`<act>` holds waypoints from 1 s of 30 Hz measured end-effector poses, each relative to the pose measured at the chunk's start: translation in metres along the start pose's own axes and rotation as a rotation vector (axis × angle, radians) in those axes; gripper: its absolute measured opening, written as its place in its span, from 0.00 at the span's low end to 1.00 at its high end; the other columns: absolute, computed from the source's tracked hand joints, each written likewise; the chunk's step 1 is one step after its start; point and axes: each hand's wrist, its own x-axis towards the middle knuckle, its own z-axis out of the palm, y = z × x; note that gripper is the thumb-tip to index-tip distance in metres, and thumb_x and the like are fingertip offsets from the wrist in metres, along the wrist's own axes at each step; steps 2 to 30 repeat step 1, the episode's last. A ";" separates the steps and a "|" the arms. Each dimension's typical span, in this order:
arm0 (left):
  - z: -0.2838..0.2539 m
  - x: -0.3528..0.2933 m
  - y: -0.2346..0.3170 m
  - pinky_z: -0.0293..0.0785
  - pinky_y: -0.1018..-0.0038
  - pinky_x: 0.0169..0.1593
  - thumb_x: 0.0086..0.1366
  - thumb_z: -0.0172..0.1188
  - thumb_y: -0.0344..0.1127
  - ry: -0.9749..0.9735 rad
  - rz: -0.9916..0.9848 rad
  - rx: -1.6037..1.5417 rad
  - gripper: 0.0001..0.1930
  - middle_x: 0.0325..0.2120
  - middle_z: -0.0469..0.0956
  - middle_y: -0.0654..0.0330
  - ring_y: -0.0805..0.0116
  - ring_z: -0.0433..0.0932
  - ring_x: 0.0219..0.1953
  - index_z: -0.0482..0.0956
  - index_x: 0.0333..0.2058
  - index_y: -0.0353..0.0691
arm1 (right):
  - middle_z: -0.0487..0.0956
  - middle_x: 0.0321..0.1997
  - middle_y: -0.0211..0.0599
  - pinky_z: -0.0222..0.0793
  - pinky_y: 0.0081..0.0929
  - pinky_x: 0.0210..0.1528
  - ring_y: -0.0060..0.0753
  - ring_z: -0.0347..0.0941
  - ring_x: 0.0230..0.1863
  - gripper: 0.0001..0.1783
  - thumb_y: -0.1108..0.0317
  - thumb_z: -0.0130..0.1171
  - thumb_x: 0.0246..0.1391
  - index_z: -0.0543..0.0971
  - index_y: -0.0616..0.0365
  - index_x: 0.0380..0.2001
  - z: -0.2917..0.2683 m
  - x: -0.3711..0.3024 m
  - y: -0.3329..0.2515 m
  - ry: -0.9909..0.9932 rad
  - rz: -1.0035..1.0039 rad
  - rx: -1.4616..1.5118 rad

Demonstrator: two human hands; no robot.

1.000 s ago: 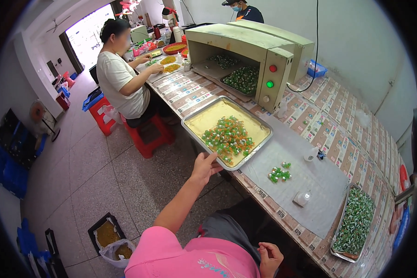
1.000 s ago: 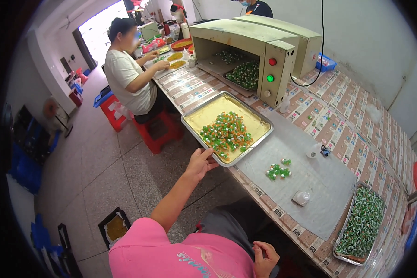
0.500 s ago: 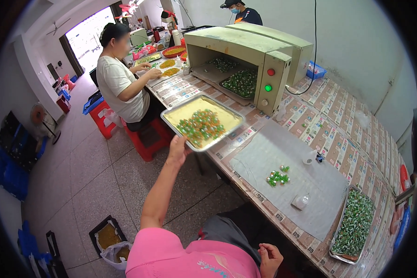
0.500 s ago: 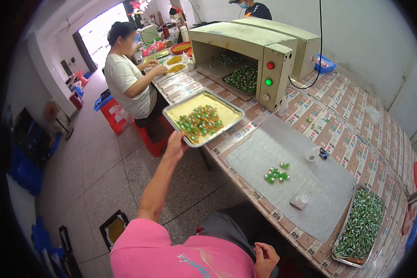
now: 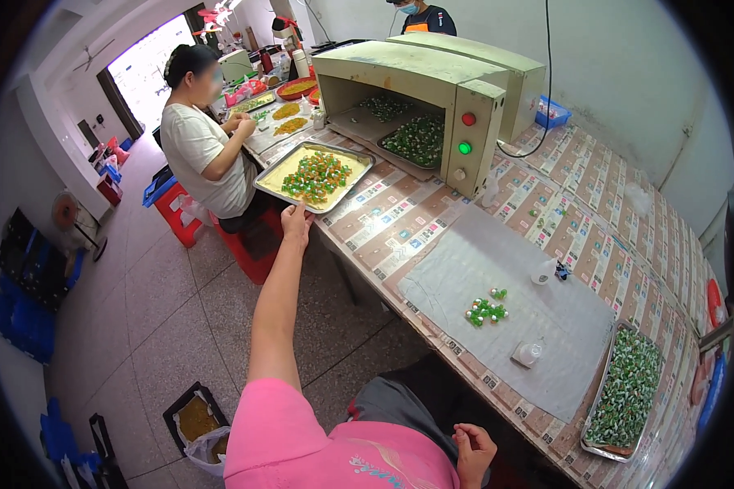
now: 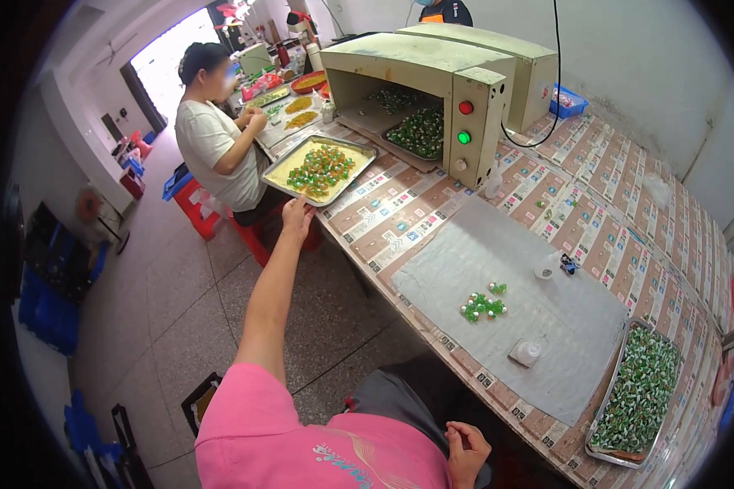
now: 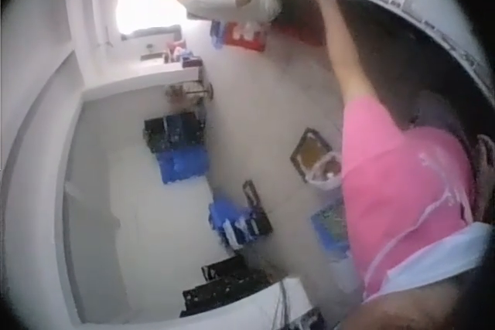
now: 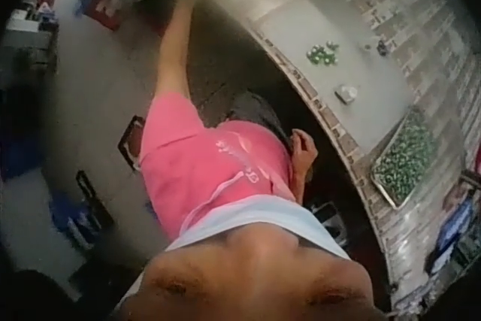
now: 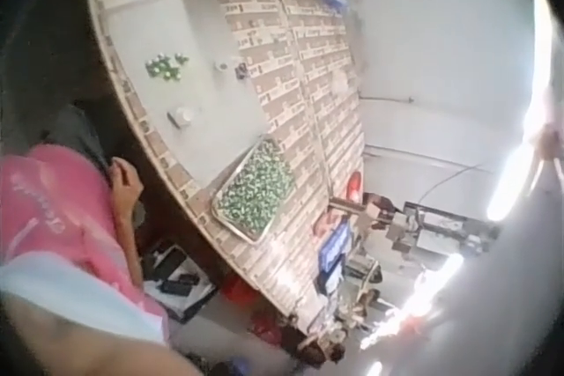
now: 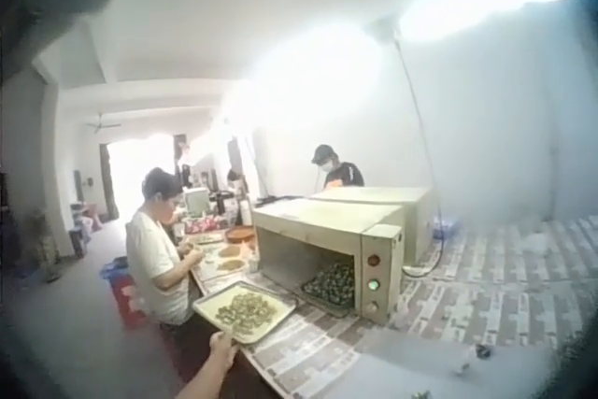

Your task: The person assembles small plastic toy parts by hand, combining green components with clear and white components, then placing the finished items into an assembly tray.

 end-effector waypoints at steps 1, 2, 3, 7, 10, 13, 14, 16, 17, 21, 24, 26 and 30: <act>-0.002 0.000 -0.002 0.75 0.66 0.43 0.68 0.56 0.35 0.050 0.021 0.023 0.07 0.35 0.76 0.60 0.65 0.77 0.37 0.70 0.40 0.41 | 0.81 0.36 0.39 0.76 0.18 0.38 0.26 0.78 0.32 0.04 0.78 0.61 0.57 0.82 0.66 0.35 0.003 0.002 0.004 0.008 0.013 0.066; -0.002 0.000 -0.002 0.75 0.66 0.43 0.68 0.56 0.35 0.050 0.021 0.023 0.07 0.35 0.76 0.60 0.65 0.77 0.37 0.70 0.40 0.41 | 0.81 0.36 0.39 0.76 0.18 0.38 0.26 0.78 0.32 0.04 0.78 0.61 0.57 0.82 0.66 0.35 0.003 0.002 0.004 0.008 0.013 0.066; -0.002 0.000 -0.002 0.75 0.66 0.43 0.68 0.56 0.35 0.050 0.021 0.023 0.07 0.35 0.76 0.60 0.65 0.77 0.37 0.70 0.40 0.41 | 0.81 0.36 0.39 0.76 0.18 0.38 0.26 0.78 0.32 0.04 0.78 0.61 0.57 0.82 0.66 0.35 0.003 0.002 0.004 0.008 0.013 0.066; -0.002 0.000 -0.002 0.75 0.66 0.43 0.68 0.56 0.35 0.050 0.021 0.023 0.07 0.35 0.76 0.60 0.65 0.77 0.37 0.70 0.40 0.41 | 0.81 0.36 0.39 0.76 0.18 0.38 0.26 0.78 0.32 0.04 0.78 0.61 0.57 0.82 0.66 0.35 0.003 0.002 0.004 0.008 0.013 0.066; -0.002 0.000 -0.002 0.75 0.66 0.43 0.68 0.56 0.35 0.050 0.021 0.023 0.07 0.35 0.76 0.60 0.65 0.77 0.37 0.70 0.40 0.41 | 0.81 0.36 0.39 0.76 0.18 0.38 0.26 0.78 0.32 0.04 0.78 0.61 0.57 0.82 0.66 0.35 0.003 0.002 0.004 0.008 0.013 0.066; -0.002 0.000 -0.002 0.75 0.66 0.43 0.68 0.56 0.35 0.050 0.021 0.023 0.07 0.35 0.76 0.60 0.65 0.77 0.37 0.70 0.40 0.41 | 0.81 0.36 0.39 0.76 0.18 0.38 0.26 0.78 0.32 0.04 0.78 0.61 0.57 0.82 0.66 0.35 0.003 0.002 0.004 0.008 0.013 0.066; -0.002 0.000 -0.002 0.75 0.66 0.43 0.68 0.56 0.35 0.050 0.021 0.023 0.07 0.35 0.76 0.60 0.65 0.77 0.37 0.70 0.40 0.41 | 0.81 0.36 0.39 0.76 0.18 0.38 0.26 0.78 0.32 0.04 0.78 0.61 0.57 0.82 0.66 0.35 0.003 0.002 0.004 0.008 0.013 0.066; -0.002 0.000 -0.002 0.75 0.66 0.43 0.68 0.56 0.35 0.050 0.021 0.023 0.07 0.35 0.76 0.60 0.65 0.77 0.37 0.70 0.40 0.41 | 0.81 0.36 0.39 0.76 0.18 0.38 0.26 0.78 0.32 0.04 0.78 0.61 0.57 0.82 0.66 0.35 0.003 0.002 0.004 0.008 0.013 0.066; -0.002 0.000 -0.002 0.75 0.66 0.43 0.68 0.56 0.35 0.050 0.021 0.023 0.07 0.35 0.76 0.60 0.65 0.77 0.37 0.70 0.40 0.41 | 0.81 0.36 0.39 0.76 0.18 0.38 0.26 0.78 0.32 0.04 0.78 0.61 0.57 0.82 0.66 0.35 0.003 0.002 0.004 0.008 0.013 0.066; -0.002 0.000 -0.002 0.75 0.66 0.43 0.68 0.56 0.35 0.050 0.021 0.023 0.07 0.35 0.76 0.60 0.65 0.77 0.37 0.70 0.40 0.41 | 0.81 0.36 0.39 0.76 0.18 0.38 0.26 0.78 0.32 0.04 0.78 0.61 0.57 0.82 0.66 0.35 0.003 0.002 0.004 0.008 0.013 0.066; -0.002 0.000 -0.002 0.75 0.66 0.43 0.68 0.56 0.35 0.050 0.021 0.023 0.07 0.35 0.76 0.60 0.65 0.77 0.37 0.70 0.40 0.41 | 0.81 0.36 0.39 0.76 0.18 0.38 0.26 0.78 0.32 0.04 0.78 0.61 0.57 0.82 0.66 0.35 0.003 0.002 0.004 0.008 0.013 0.066; -0.002 0.000 -0.002 0.75 0.66 0.43 0.68 0.56 0.35 0.050 0.021 0.023 0.07 0.35 0.76 0.60 0.65 0.77 0.37 0.70 0.40 0.41 | 0.81 0.36 0.39 0.76 0.18 0.38 0.26 0.78 0.32 0.04 0.78 0.61 0.57 0.82 0.66 0.35 0.003 0.002 0.004 0.008 0.013 0.066; -0.002 0.000 -0.002 0.75 0.66 0.43 0.68 0.56 0.35 0.050 0.021 0.023 0.07 0.35 0.76 0.60 0.65 0.77 0.37 0.70 0.40 0.41 | 0.81 0.36 0.39 0.76 0.18 0.38 0.26 0.78 0.32 0.04 0.78 0.61 0.57 0.82 0.66 0.35 0.003 0.002 0.004 0.008 0.013 0.066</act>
